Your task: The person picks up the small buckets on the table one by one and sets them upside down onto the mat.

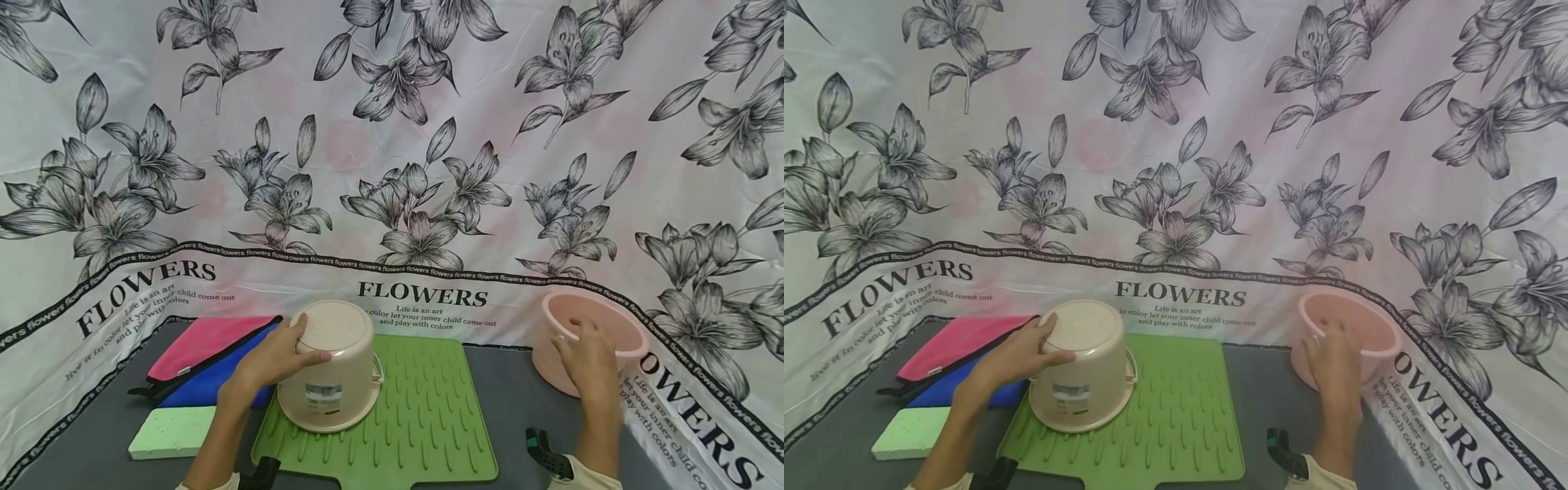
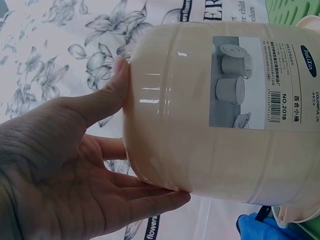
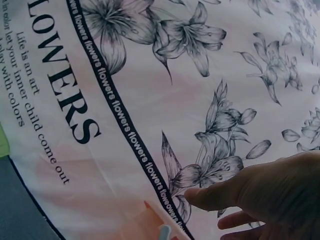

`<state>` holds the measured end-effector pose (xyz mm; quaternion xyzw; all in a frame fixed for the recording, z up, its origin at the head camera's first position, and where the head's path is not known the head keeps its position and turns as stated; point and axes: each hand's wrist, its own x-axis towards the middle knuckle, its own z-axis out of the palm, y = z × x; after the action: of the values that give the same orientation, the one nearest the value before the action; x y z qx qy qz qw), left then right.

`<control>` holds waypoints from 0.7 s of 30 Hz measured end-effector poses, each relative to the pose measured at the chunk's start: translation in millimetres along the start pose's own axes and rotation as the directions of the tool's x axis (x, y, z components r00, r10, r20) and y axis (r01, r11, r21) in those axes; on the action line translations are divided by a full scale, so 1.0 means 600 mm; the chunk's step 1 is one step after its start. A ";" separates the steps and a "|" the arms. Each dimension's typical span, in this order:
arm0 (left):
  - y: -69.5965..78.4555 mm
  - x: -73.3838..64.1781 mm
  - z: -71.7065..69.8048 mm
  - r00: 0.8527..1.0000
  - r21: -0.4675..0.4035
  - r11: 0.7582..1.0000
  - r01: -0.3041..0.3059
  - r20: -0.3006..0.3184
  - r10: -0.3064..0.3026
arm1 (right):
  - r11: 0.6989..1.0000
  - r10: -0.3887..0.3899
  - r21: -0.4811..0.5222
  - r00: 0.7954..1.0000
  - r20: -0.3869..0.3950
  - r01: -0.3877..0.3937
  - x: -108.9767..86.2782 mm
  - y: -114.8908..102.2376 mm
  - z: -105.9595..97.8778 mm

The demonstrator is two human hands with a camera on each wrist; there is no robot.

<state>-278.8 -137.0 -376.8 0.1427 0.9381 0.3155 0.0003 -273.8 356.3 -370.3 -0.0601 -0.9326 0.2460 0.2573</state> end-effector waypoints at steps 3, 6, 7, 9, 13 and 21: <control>-0.002 -0.001 -0.002 1.000 0.002 1.000 0.005 -0.002 -0.005 | 0.999 0.036 -0.013 0.999 -0.036 -0.036 0.008 0.009 0.018; -0.004 0.000 -0.002 1.000 0.000 1.000 0.002 -0.006 -0.002 | 0.998 0.060 -0.018 0.996 -0.073 -0.061 0.015 0.014 0.033; -0.005 0.001 -0.001 1.000 -0.004 1.000 0.001 -0.005 -0.001 | 0.998 0.056 -0.028 0.995 -0.081 -0.058 0.015 0.017 0.035; -0.004 0.001 0.001 1.000 -0.010 1.000 -0.005 -0.003 0.005 | 0.998 0.033 -0.051 0.995 -0.095 -0.038 0.014 0.024 0.039; -0.002 0.002 0.004 1.000 -0.015 1.000 -0.013 0.000 0.013 | 0.996 -0.024 -0.093 0.995 -0.096 0.015 0.012 0.044 0.044; -0.003 -0.002 0.001 1.000 -0.015 1.000 -0.016 -0.006 0.016 | 0.992 -0.052 -0.120 0.996 -0.074 0.042 0.015 0.059 0.065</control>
<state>-278.2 -138.1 -378.2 0.1491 0.9347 0.3228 -0.0038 -301.6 372.5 -412.4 -0.0627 -0.9360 0.1818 0.2948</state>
